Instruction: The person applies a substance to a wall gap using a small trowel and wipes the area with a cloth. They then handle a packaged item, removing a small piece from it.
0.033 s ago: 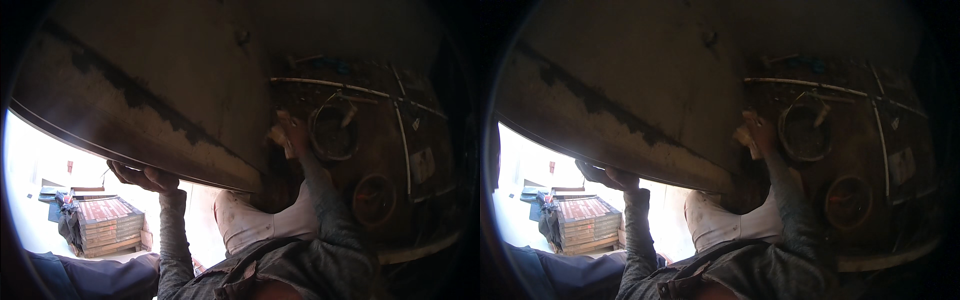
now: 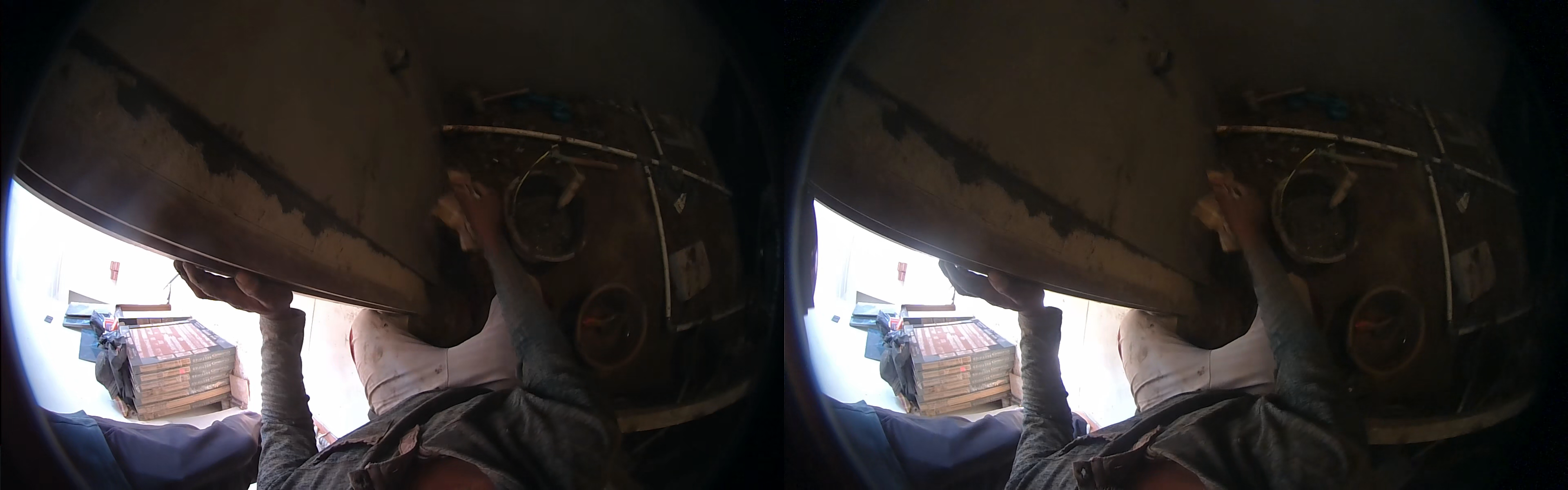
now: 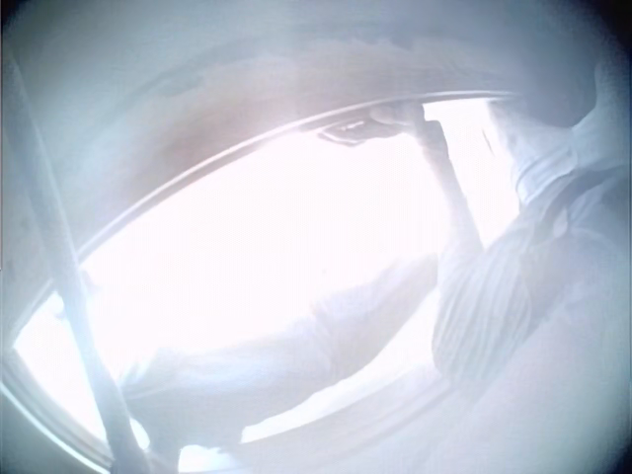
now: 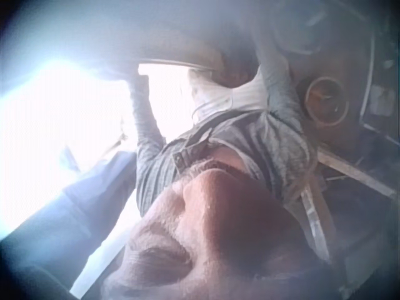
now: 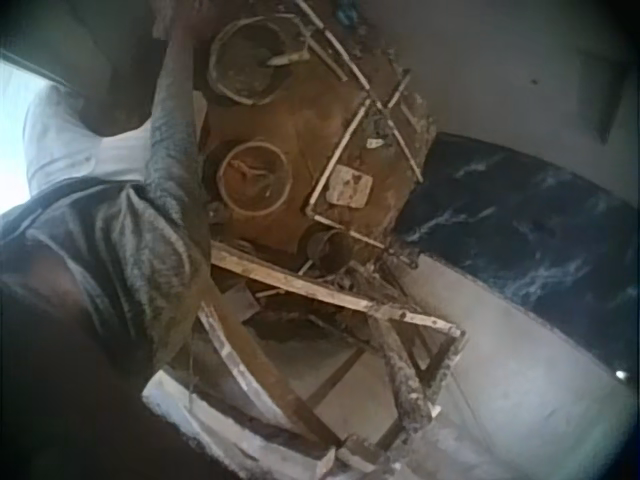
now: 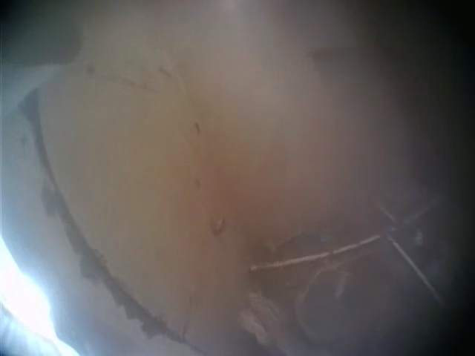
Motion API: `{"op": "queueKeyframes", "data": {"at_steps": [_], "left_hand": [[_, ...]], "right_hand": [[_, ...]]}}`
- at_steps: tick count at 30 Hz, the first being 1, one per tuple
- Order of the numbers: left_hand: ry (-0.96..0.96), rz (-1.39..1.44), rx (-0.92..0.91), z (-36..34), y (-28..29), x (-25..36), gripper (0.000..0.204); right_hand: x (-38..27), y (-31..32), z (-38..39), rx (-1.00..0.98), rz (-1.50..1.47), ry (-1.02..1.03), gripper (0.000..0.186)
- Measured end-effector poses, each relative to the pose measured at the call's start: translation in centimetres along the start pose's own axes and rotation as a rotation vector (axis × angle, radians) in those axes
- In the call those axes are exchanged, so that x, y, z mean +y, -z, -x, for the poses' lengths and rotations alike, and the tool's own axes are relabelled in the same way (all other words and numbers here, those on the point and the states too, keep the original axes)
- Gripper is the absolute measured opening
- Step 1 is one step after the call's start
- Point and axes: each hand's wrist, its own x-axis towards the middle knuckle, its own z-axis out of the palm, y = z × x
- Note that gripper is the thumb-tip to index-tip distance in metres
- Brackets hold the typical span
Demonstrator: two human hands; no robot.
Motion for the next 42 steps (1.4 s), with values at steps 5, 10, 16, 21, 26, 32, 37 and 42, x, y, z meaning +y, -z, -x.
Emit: {"op": "queueKeyframes", "data": {"at_steps": [5, 10, 16, 21, 26, 32, 37, 42], "left_hand": [[0.008, 0.012, 0.0, -0.6, -0.3, 0.8, 0.079], [0.026, 0.016, -0.008, 0.3, 0.2, -0.5, 0.079], [0.029, 0.016, -0.001, 0.2, 0.1, -0.4, 0.079], [0.042, 0.015, 0.0, 0.5, 0.2, -0.5, 0.078], [0.021, 0.053, 0.024, -0.2, -0.1, -0.6, 0.077], [-0.006, 0.001, -0.017, 0.4, 0.0, -0.9, 0.077], [0.033, 0.064, 0.008, 0.1, -0.1, 0.1, 0.077], [-0.003, 0.068, 0.026, -0.2, -0.2, -0.3, 0.078]], "right_hand": [[-3.8, -6.4, -10.6, 0.434, 0.485, 1.254, 0.048], [-10.1, -14.6, -12.4, -0.061, -0.522, 0.658, 0.048], [-6.6, -18.0, -3.7, -1.345, -2.411, 0.116, 0.048], [-13.1, -14.4, 6.8, -1.298, -2.268, 0.04, 0.047], [-11.0, -9.5, 12.4, -0.56, -1.554, -0.093, 0.038], [-11.1, -10.9, 7.2, -0.453, -1.295, 0.254, 0.032], [-9.3, -11.9, 9.2, -0.539, -1.381, 0.321, 0.026], [-11.1, -6.0, 14.0, -0.247, -0.76, 0.142, 0.02]]}}
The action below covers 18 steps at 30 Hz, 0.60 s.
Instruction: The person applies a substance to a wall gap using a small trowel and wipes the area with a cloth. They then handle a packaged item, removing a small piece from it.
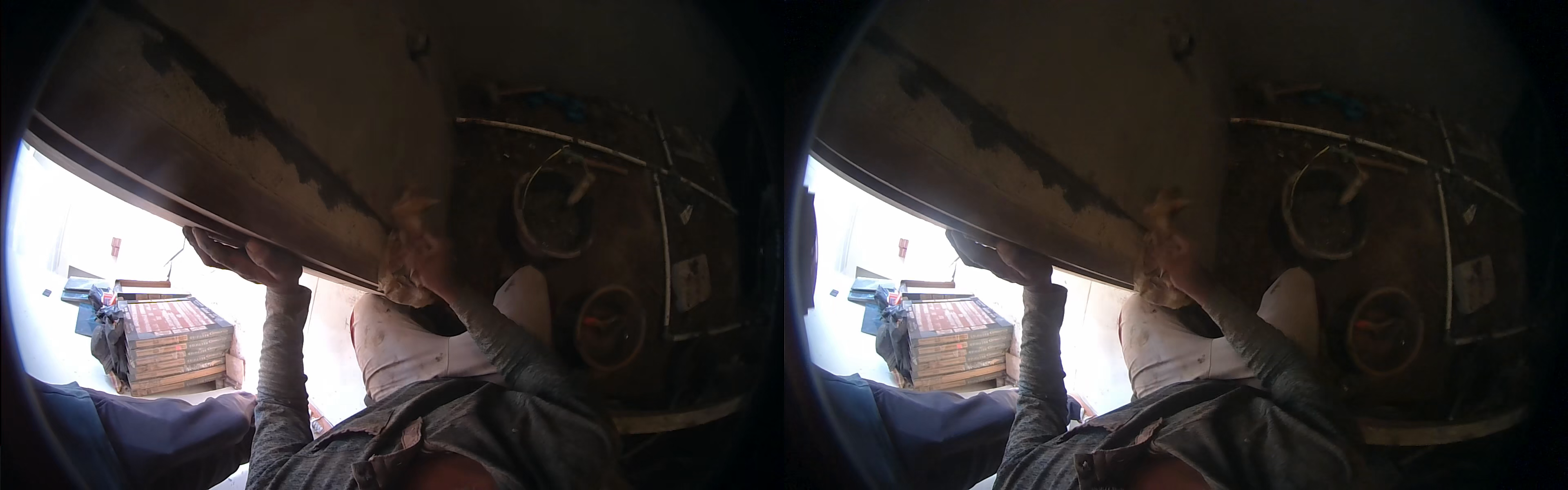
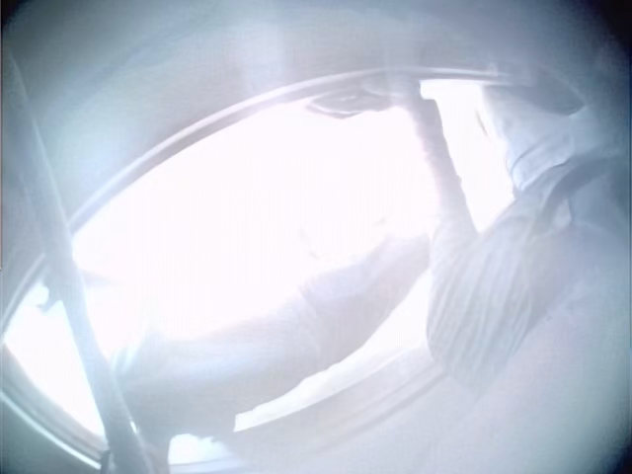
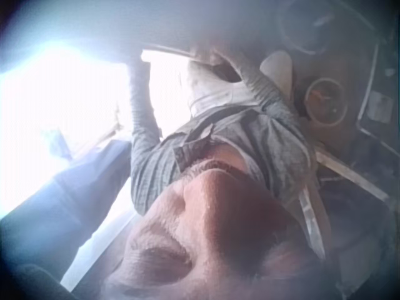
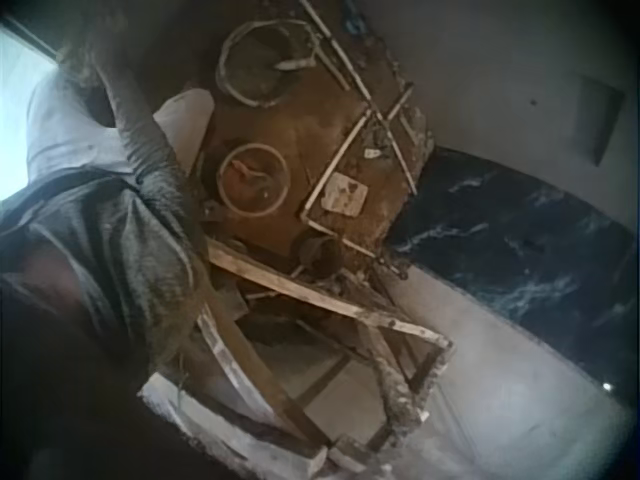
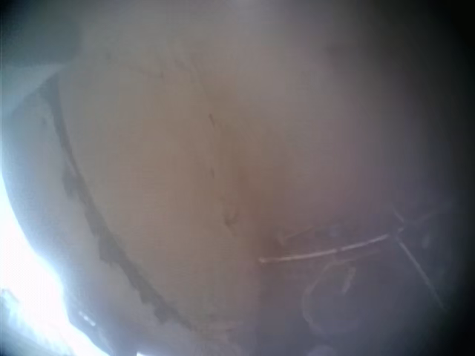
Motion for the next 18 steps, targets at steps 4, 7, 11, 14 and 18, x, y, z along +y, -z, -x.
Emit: {"op": "queueKeyframes", "data": {"at_steps": [4, 7, 11, 14, 18], "left_hand": [[0.057, -0.018, 0.003, 0.4, 0.1, 0.6, 0.08], [0.0, -0.051, 0.015, 0.7, 0.0, -0.7, 0.081], [0.043, 0.01, 0.01, 0.2, -0.2, 0.5, 0.081], [0.041, 0.012, 0.004, 0.3, 0.0, 0.6, 0.082], [0.062, 0.017, 0.016, 0.3, 0.3, 0.4, 0.081]], "right_hand": [[-7.5, -1.4, -2.3, 0.016, 0.216, -0.187, 0.02], [-6.4, -4.3, -5.4, -0.032, 0.541, 0.547, 0.026], [-4.4, -6.1, -5.7, -0.04, 0.646, 0.802, 0.036], [-1.9, -3.0, -2.7, -0.102, 0.618, 0.669, 0.036], [-4.4, -1.6, -1.5, -0.087, 0.519, 0.34, 0.038]]}}
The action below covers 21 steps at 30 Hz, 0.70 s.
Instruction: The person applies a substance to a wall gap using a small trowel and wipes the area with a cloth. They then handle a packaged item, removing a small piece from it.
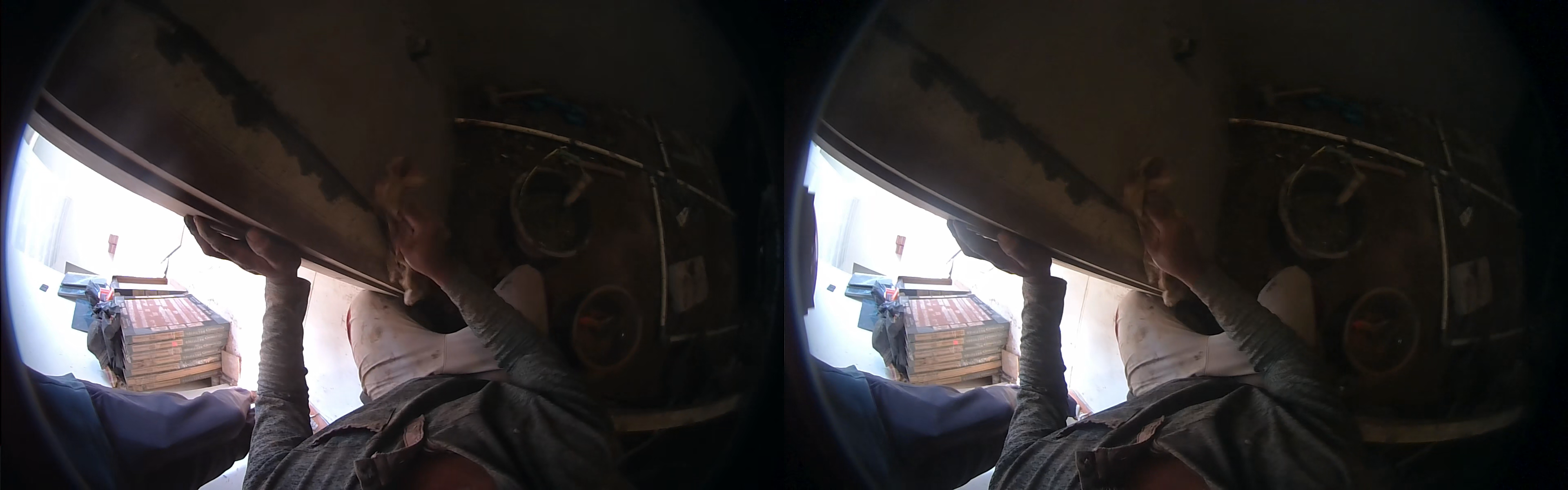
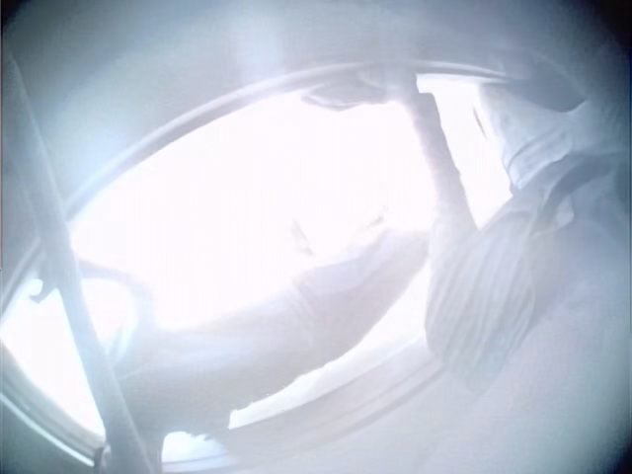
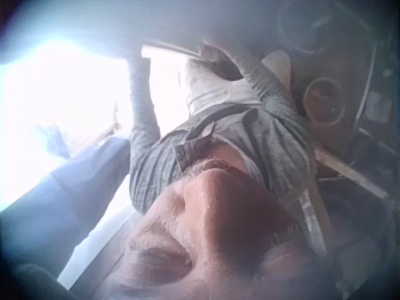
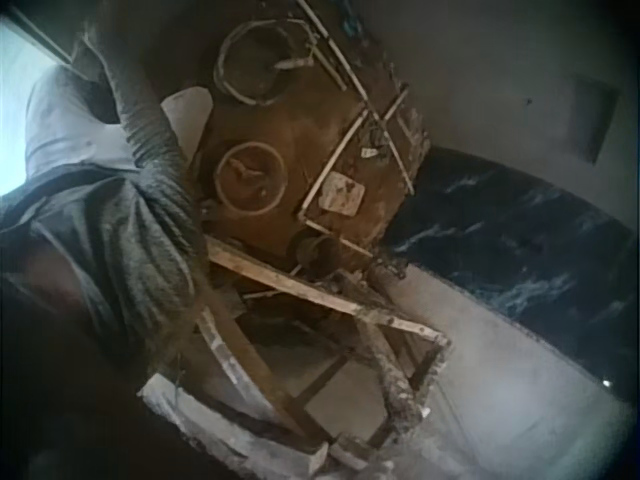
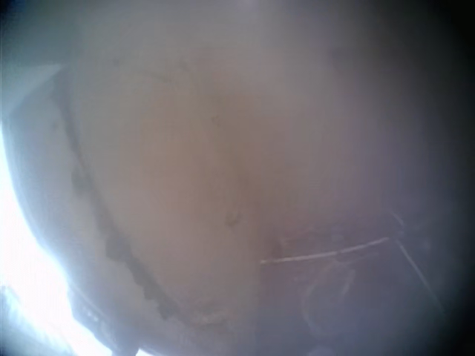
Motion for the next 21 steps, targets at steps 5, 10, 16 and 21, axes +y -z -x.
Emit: {"op": "queueKeyframes", "data": {"at_steps": [5, 10, 16, 21], "left_hand": [[-0.104, -0.047, 0.021, 0.9, -0.5, -2.0, 0.08], [-0.104, -0.046, 0.015, 0.3, -0.7, -1.2, 0.079], [-0.057, -0.024, 0.018, 1.1, -0.1, -2.0, 0.079], [-0.011, -0.008, 0.06, 0.9, -0.3, -1.4, 0.077]], "right_hand": [[-1.4, -1.4, -3.3, 0.131, 0.275, 0.335, 0.039], [7.7, -4.7, 2.3, 0.051, 0.029, 0.157, 0.033], [8.2, 3.5, 7.3, -0.034, -0.308, -0.641, 0.018], [8.6, 4.5, 8.0, 0.16, -0.124, -0.596, 0.022]]}}
